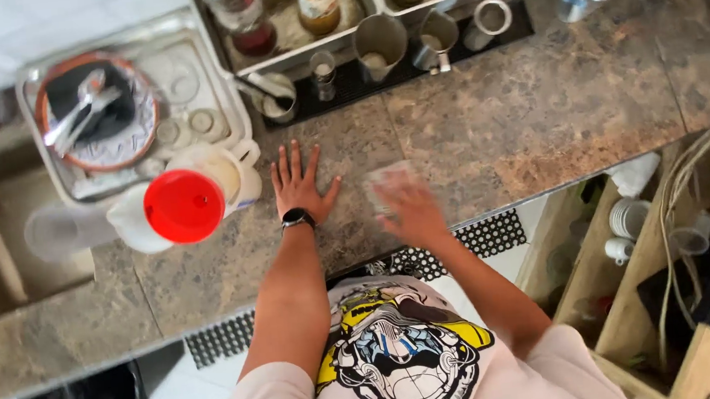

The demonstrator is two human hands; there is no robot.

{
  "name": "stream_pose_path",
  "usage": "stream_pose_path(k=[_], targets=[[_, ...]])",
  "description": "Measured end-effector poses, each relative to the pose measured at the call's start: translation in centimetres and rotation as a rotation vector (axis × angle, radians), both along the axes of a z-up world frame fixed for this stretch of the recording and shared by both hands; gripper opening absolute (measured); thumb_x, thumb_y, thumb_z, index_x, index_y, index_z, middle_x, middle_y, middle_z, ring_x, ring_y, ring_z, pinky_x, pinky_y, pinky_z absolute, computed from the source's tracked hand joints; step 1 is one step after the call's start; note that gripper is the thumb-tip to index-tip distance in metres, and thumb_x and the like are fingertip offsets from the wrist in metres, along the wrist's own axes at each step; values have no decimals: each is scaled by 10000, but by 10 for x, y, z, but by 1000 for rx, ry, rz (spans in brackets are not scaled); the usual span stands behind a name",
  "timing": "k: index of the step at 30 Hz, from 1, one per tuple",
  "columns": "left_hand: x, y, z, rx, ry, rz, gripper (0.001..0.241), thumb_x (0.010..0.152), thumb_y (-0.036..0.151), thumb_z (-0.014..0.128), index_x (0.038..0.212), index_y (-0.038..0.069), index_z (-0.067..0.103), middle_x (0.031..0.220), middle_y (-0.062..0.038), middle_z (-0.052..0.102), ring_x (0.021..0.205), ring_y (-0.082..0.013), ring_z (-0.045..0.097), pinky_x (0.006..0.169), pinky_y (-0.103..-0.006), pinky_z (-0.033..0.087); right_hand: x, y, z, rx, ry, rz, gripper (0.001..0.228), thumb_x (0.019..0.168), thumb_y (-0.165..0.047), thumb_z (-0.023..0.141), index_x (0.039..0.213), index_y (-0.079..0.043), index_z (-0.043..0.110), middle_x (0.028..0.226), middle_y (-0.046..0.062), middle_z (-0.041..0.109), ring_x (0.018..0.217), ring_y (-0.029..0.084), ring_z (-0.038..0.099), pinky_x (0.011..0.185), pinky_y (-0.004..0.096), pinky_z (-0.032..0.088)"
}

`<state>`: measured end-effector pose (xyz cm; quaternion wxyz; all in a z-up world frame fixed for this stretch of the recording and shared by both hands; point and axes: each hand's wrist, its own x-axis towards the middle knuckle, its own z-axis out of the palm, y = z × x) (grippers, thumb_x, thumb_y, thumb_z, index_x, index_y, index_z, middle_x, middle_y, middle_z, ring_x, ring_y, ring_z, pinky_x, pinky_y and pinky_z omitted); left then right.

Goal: Wiping down the surface of a service counter with a cloth.

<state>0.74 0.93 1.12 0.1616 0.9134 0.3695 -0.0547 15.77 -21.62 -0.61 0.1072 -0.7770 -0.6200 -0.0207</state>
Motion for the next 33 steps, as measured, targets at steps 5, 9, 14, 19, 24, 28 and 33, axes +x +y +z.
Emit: stream_pose_path(k=[5,9,14,19,24,28,33], targets=[[-5,6,-12,50,-28,7,806,942,740,414,1634,378,220,1730,-84,138,1595,-366,78,1280,-563,116,79,-36,-6,-89,163,-432,740,1015,-623,384,1655,-278,249,1675,66,201,1556,342,115,1235,552,78],[-3,1,-7,35,-7,-12,849,914,764,403,1641,393,168,1731,-79,128,1596,-357,80,1283,-559,105,123,-2,13,-402,234,-863,774,1012,-689,208,1671,-296,108,1732,86,18,1576,369,18,1231,625,109],[-4,1,-3,18,5,-15,838,927,754,390,1644,395,146,1734,-73,99,1594,-355,68,1286,-556,92,71,58,-12,-104,150,-725,808,959,-566,517,1646,-213,278,1688,202,206,1543,478,135,1182,715,133],[-6,1,0,14,12,-2,813,945,742,385,1645,398,152,1738,-63,85,1596,-341,67,1289,-537,91,2,29,-13,-96,106,-141,721,980,-549,504,1619,-273,321,1693,152,224,1525,471,207,1174,680,168],[-5,3,-3,13,-5,-3,816,937,747,379,1638,396,151,1737,-51,73,1597,-330,56,1297,-537,91,56,-35,-31,57,-239,-412,723,883,-544,602,1546,-279,495,1630,147,405,1484,442,350,1102,666,265],[-5,2,-11,21,7,3,814,933,761,355,1638,405,158,1738,-43,79,1599,-327,54,1296,-537,86,101,-4,-1,-207,212,-726,739,1049,-613,304,1673,-234,188,1735,110,53,1579,371,-21,1225,635,-28],[-5,1,-8,76,2,-22,818,931,743,393,1634,365,211,1736,-68,102,1596,-345,74,1291,-543,110,69,54,22,-186,174,-520,672,1098,-487,327,1660,-156,166,1686,235,131,1547,468,108,1208,679,121]])
